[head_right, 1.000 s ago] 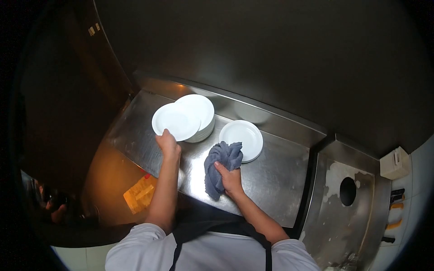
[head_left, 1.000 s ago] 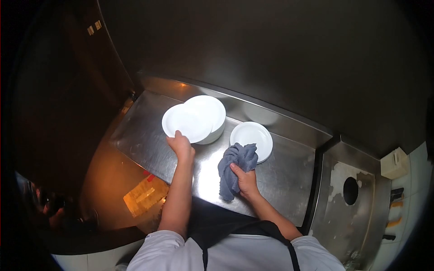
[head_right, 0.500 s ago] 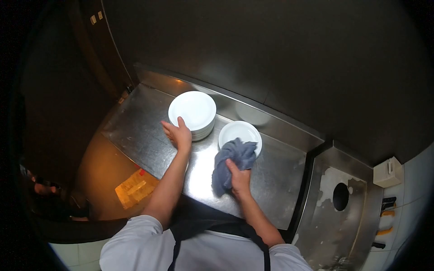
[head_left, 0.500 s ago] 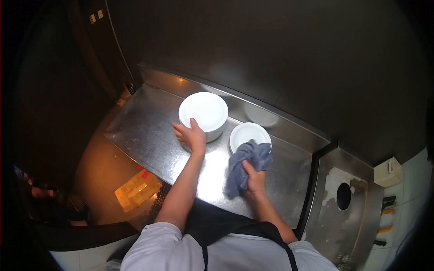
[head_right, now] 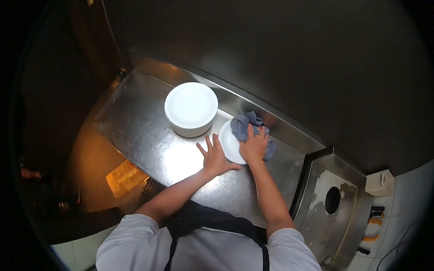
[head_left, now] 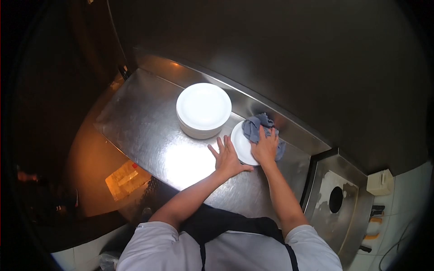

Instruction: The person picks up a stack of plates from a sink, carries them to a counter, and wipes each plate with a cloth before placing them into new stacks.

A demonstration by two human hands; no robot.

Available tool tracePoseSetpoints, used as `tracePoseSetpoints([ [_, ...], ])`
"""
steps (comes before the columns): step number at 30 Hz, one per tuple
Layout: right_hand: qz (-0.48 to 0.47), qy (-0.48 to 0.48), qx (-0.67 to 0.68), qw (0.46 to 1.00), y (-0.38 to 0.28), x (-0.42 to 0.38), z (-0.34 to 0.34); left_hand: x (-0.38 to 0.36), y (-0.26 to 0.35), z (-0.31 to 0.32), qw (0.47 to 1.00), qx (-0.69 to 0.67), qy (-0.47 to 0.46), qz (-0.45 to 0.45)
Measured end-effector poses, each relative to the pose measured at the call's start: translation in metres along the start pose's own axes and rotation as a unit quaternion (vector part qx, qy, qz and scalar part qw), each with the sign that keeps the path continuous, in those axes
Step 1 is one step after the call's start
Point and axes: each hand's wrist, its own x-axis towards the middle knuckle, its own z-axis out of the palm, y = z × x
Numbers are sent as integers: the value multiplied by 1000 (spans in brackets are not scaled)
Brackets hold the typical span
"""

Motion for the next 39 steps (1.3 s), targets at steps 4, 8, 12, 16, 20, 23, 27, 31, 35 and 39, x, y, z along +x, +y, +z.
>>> tracePoseSetpoints([
  [4,-63,-47,127,989,-40,18,4,3,-4,12,1000,3,28,8],
  [8,-117,-123,247,954,-30,-30,-15,8,-10,18,998,39,33,37],
  [12,-146,-170,160,961,30,-63,-39,6,-24,38,990,5,129,53],
  [16,-65,-64,8,996,48,-23,-18,3,-7,13,997,25,69,26],
  [20,-61,-61,92,992,-4,7,1,3,-9,14,997,34,66,30],
  [23,-108,-123,195,967,-21,-20,-7,7,-11,18,997,46,54,25],
  [27,-107,-219,176,954,11,-56,-56,8,-16,29,994,29,104,24],
  [31,-61,-106,-24,992,52,-31,-25,1,-4,8,997,40,63,20],
  [35,-17,-67,20,997,-4,12,8,0,-7,14,995,32,83,36],
  [39,-79,-101,193,973,-46,-24,3,6,-18,37,986,72,135,69],
])
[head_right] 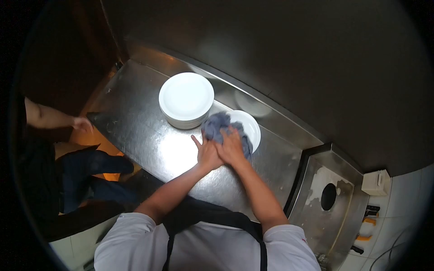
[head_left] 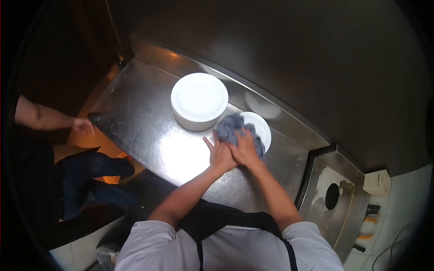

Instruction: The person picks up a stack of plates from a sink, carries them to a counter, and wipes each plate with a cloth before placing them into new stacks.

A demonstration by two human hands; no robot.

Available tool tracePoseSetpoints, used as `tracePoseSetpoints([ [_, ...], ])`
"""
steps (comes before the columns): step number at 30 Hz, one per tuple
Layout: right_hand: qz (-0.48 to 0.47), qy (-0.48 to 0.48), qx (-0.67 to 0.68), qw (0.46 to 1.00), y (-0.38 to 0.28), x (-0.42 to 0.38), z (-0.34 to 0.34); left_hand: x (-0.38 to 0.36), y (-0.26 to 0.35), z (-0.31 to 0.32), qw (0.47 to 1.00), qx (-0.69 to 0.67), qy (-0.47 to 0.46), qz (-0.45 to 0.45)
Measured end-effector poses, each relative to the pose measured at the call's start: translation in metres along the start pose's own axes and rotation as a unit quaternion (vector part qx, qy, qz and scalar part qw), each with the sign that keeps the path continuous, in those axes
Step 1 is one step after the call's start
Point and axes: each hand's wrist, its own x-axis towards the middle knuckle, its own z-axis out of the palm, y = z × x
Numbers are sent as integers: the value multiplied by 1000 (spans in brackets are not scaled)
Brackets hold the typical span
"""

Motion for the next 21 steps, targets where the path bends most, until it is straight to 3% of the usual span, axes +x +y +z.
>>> tracePoseSetpoints([
  [1,-26,-35,73,996,-9,-12,-19,-1,-3,9,999,28,30,20],
  [3,-5,-78,77,994,-4,-40,-44,3,-1,-5,999,-15,-35,-20],
  [6,41,15,-165,985,49,-68,-45,10,1,-44,982,-111,-133,-76],
  [7,66,77,-127,987,70,-63,-41,12,6,-63,981,-149,-95,-85],
  [9,120,202,-43,971,99,-51,-29,30,-7,-33,950,-300,21,-85],
  [10,187,185,-38,964,94,-43,-35,42,-10,-23,957,-278,12,-86],
  [15,207,182,-58,960,100,-30,-36,77,0,-23,972,-218,-24,-85],
  [18,210,191,-49,958,104,-28,-34,87,-2,-4,980,-185,0,-80],
  [21,214,187,22,959,112,-20,-41,82,27,-6,960,-249,46,-121],
])
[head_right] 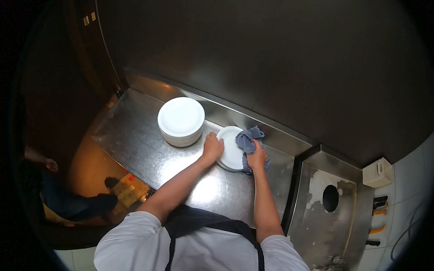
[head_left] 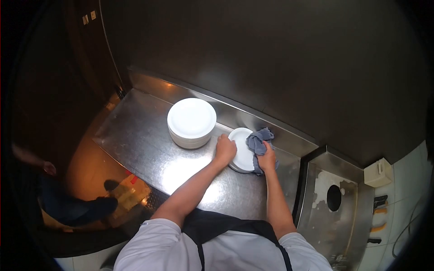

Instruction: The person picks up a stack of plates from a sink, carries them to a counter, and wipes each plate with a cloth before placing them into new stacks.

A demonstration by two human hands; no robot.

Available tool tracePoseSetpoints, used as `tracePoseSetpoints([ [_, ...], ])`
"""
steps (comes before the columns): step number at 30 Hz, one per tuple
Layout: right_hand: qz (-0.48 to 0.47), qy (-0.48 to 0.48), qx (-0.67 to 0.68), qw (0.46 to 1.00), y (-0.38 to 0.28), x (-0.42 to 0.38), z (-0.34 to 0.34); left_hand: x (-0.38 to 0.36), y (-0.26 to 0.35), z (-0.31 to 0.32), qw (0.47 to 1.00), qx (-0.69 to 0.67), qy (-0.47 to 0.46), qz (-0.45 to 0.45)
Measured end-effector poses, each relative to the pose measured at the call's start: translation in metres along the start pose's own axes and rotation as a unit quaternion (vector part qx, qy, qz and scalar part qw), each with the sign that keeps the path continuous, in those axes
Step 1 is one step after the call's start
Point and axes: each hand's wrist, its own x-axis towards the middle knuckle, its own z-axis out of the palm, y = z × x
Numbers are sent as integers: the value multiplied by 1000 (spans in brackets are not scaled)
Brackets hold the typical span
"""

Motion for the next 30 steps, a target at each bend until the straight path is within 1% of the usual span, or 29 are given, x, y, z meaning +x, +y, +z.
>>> tracePoseSetpoints([
  [1,-14,0,43,999,5,4,-1,-3,14,3,998,-27,-22,-43],
  [2,-28,0,86,996,9,8,-4,-7,25,-1,997,-47,-30,-50],
  [3,-5,-15,92,996,11,12,-10,-11,35,-5,995,-68,-39,-57],
  [4,-18,-10,120,993,13,12,-16,-13,40,-7,993,-89,-46,-63],
  [6,-46,-1,175,983,25,14,-25,-11,24,-2,994,-92,-41,-32],
  [7,-26,-10,300,953,27,12,-31,-8,17,-2,994,-104,-44,-17],
  [9,17,17,460,888,20,10,-53,-4,16,-5,988,-144,-53,13],
  [10,43,28,534,844,19,9,-62,-3,20,-4,983,-161,-78,37],
  [11,92,-21,637,765,33,20,-64,-8,29,-6,977,-177,-106,60],
  [12,119,-165,728,655,25,24,-77,-15,38,-7,968,-191,-137,82],
  [13,117,-129,741,649,18,11,-83,-21,50,-5,963,-169,-182,104],
  [14,114,-93,752,643,2,-6,-84,-31,65,-6,959,-179,-186,116],
  [16,102,-26,768,631,-43,-37,-73,-37,85,-2,960,-236,-114,94],
  [18,83,31,779,621,-80,-56,-62,-21,79,2,978,-199,4,64],
  [19,74,56,783,615,-85,-58,-60,-13,79,-14,968,-246,-12,40],
  [20,22,-11,793,609,-75,-67,-60,-1,67,-17,962,-265,-3,61],
  [22,91,32,757,646,-105,-70,-94,9,57,-34,974,-206,-19,89],
  [25,36,62,622,779,-58,-35,-119,-17,67,-57,963,-154,-163,146],
  [26,5,-10,628,778,-57,-28,-135,-26,67,-52,954,-170,-187,159],
  [27,11,-187,748,637,-57,-24,-128,-38,69,-44,944,-186,-211,171],
  [28,15,-238,786,570,-59,-25,-118,-45,70,-38,933,-203,-232,184],
  [29,26,-288,816,501,-61,-27,-108,-47,75,-38,941,-205,-213,167],
  [30,36,-222,808,545,-68,-40,-92,-50,81,-43,947,-208,-194,149],
])
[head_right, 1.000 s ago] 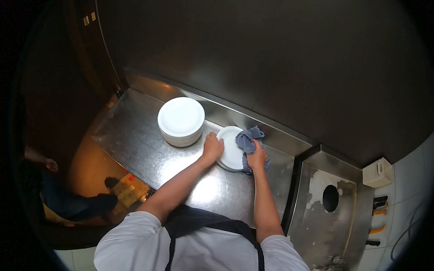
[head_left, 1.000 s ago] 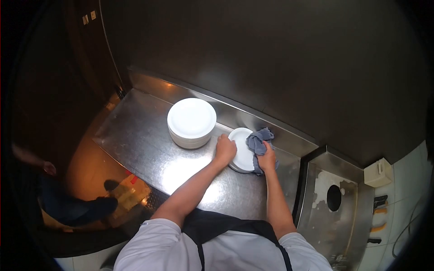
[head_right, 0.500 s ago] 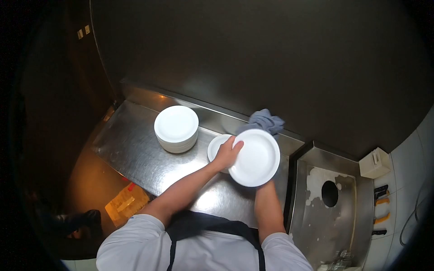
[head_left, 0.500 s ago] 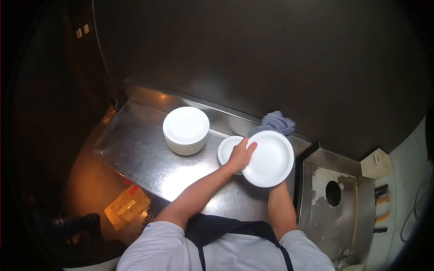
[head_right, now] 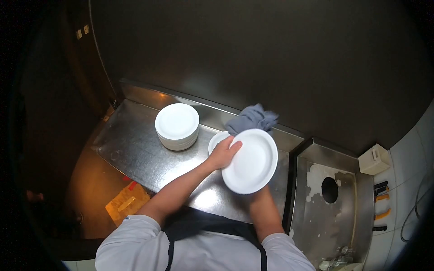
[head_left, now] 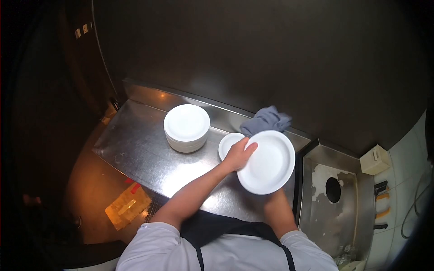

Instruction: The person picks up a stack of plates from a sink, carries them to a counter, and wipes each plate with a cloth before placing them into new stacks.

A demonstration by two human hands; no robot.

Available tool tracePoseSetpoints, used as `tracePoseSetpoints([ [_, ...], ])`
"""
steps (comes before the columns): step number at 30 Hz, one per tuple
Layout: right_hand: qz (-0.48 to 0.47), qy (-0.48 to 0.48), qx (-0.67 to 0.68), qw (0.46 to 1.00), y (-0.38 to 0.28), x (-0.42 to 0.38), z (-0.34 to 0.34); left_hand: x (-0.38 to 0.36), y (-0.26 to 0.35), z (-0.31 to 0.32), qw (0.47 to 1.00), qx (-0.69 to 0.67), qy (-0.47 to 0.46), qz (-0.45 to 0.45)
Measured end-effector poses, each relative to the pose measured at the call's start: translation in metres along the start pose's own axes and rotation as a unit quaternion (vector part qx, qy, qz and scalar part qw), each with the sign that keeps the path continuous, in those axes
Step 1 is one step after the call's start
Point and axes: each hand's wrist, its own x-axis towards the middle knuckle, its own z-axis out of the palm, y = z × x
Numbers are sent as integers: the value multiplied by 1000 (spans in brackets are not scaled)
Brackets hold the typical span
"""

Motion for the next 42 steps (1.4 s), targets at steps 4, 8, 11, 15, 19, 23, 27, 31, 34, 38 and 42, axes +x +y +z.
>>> tracePoseSetpoints([
  [4,-170,199,-134,956,78,-14,19,11,-4,-20,988,32,150,-32],
  [8,-161,222,-121,954,54,-14,58,13,3,-43,955,1,297,-9],
  [11,-209,205,-293,910,19,4,61,2,-6,-44,939,-105,316,84],
  [15,-205,121,-495,835,-31,3,88,-23,30,-94,952,-281,90,78],
  [19,-196,73,-458,864,-21,21,88,-14,42,-106,978,-197,66,38],
  [23,-223,149,-349,898,13,30,67,-18,32,-108,968,-222,118,-12],
  [27,-128,322,-282,895,62,16,84,-23,22,-97,908,-333,251,-44],
  [31,127,310,-354,873,119,-14,115,-16,-5,-77,847,-311,428,-45],
  [34,43,101,-386,916,173,-45,83,-8,-11,-93,795,-225,562,-45],
  [38,99,145,-276,945,163,-64,82,-25,-5,-137,785,-248,566,-45],
  [42,83,178,-221,955,141,-63,77,-36,-24,-153,761,-256,594,-44],
])
